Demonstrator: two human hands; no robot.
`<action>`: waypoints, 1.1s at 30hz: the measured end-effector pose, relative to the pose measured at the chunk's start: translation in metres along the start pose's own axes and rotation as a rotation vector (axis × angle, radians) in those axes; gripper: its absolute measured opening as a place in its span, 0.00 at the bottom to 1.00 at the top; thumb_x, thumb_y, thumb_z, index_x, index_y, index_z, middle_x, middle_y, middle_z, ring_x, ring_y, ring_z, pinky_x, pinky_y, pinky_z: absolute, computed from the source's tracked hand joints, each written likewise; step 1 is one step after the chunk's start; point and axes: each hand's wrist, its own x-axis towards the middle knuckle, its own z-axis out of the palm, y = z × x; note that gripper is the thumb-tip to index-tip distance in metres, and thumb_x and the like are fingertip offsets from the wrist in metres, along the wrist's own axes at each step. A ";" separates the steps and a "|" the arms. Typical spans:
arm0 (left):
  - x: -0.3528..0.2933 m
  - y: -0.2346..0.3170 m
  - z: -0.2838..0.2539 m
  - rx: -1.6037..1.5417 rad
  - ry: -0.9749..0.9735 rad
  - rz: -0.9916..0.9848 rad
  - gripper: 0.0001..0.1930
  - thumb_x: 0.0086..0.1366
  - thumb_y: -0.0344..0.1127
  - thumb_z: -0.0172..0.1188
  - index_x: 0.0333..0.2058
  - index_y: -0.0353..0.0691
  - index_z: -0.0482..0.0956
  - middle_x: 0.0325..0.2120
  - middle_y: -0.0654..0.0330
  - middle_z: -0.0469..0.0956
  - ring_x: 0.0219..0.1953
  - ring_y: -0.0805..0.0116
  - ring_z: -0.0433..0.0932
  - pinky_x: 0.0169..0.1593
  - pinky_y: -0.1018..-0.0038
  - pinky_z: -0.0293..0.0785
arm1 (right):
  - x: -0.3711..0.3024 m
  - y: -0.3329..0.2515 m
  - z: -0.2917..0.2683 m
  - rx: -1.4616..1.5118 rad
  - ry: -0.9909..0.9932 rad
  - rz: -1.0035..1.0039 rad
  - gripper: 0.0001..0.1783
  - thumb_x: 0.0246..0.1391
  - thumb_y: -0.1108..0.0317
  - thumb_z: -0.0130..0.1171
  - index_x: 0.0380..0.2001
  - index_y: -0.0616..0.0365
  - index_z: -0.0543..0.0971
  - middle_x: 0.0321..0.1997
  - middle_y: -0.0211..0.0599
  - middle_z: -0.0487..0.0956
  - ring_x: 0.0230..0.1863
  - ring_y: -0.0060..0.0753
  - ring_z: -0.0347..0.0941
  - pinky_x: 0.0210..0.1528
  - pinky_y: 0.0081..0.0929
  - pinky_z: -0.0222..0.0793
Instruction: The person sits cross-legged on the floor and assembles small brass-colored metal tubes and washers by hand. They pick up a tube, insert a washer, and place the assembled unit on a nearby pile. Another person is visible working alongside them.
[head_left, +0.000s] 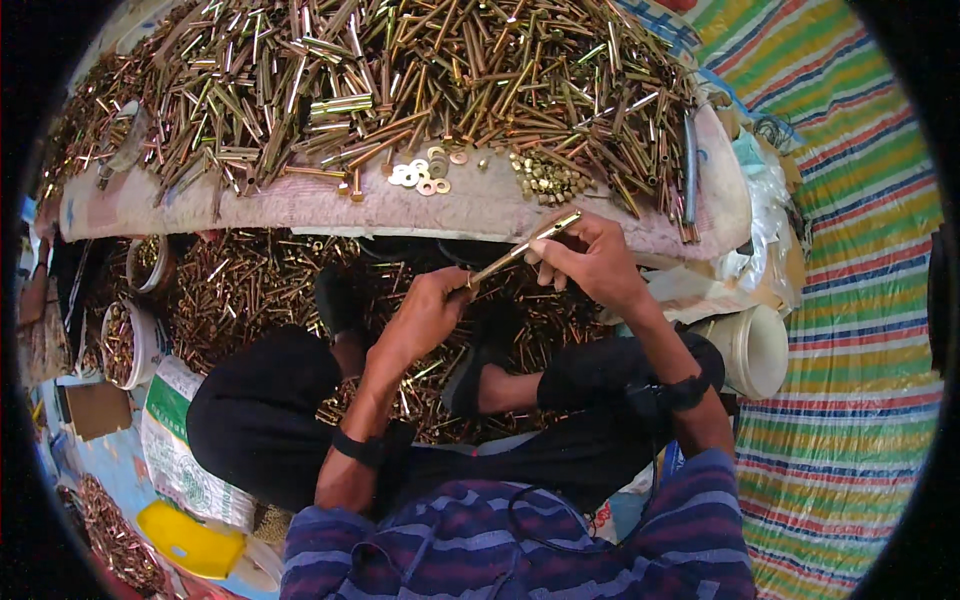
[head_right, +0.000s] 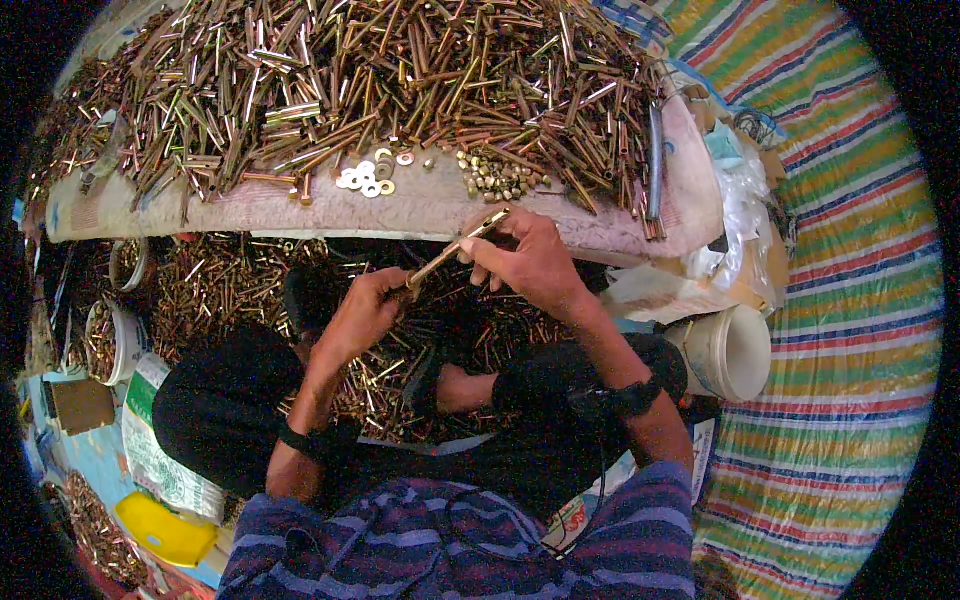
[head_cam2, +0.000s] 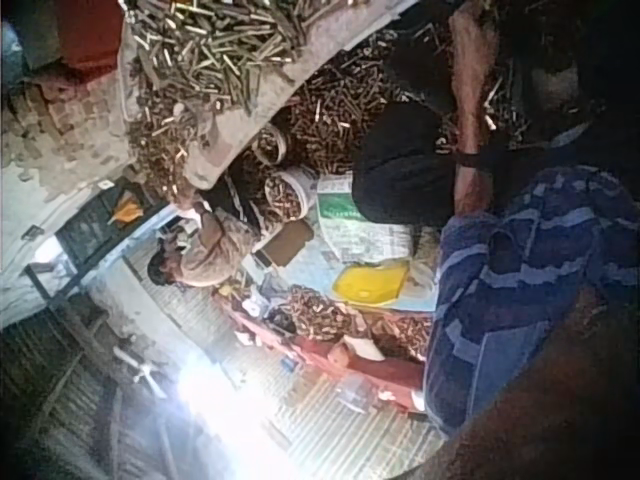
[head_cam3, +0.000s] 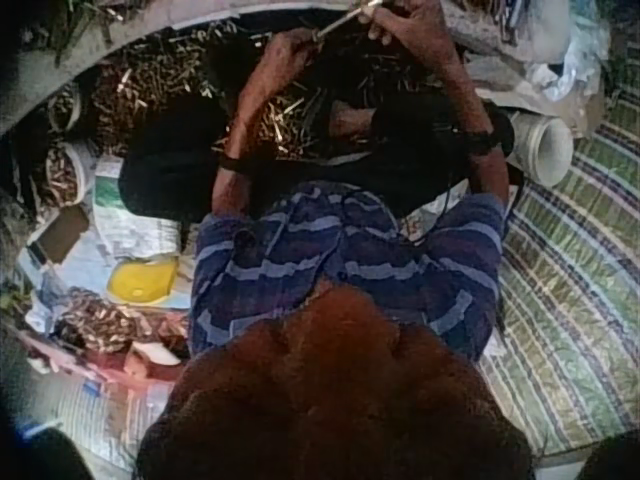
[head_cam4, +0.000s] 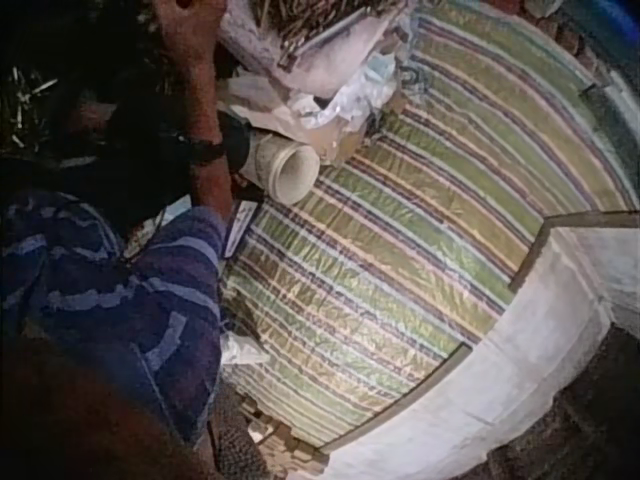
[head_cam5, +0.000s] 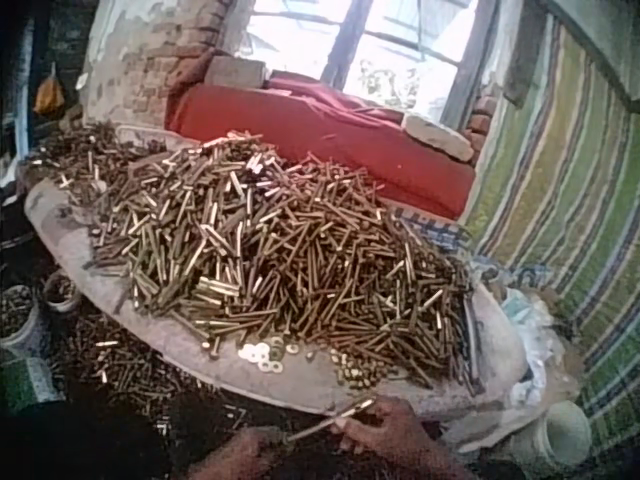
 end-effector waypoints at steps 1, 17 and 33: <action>0.001 0.001 0.000 0.026 -0.016 -0.006 0.11 0.60 0.22 0.59 0.42 0.28 0.81 0.37 0.40 0.81 0.41 0.39 0.80 0.45 0.61 0.75 | -0.001 0.001 0.001 -0.037 -0.006 0.004 0.08 0.60 0.68 0.63 0.38 0.62 0.81 0.32 0.34 0.83 0.26 0.22 0.78 0.26 0.22 0.75; 0.002 0.020 0.006 -0.308 -0.014 -0.261 0.14 0.68 0.26 0.58 0.51 0.30 0.80 0.32 0.56 0.83 0.28 0.74 0.77 0.34 0.71 0.76 | 0.008 0.014 0.036 -0.117 -0.115 0.098 0.14 0.59 0.63 0.67 0.39 0.63 0.80 0.31 0.34 0.82 0.27 0.19 0.75 0.29 0.25 0.74; 0.011 0.030 0.000 -0.576 0.100 -0.249 0.26 0.67 0.30 0.65 0.61 0.26 0.71 0.31 0.61 0.82 0.28 0.75 0.79 0.28 0.78 0.76 | 0.024 0.010 0.024 0.279 0.067 0.138 0.13 0.64 0.63 0.60 0.32 0.64 0.81 0.23 0.30 0.79 0.20 0.18 0.72 0.20 0.21 0.67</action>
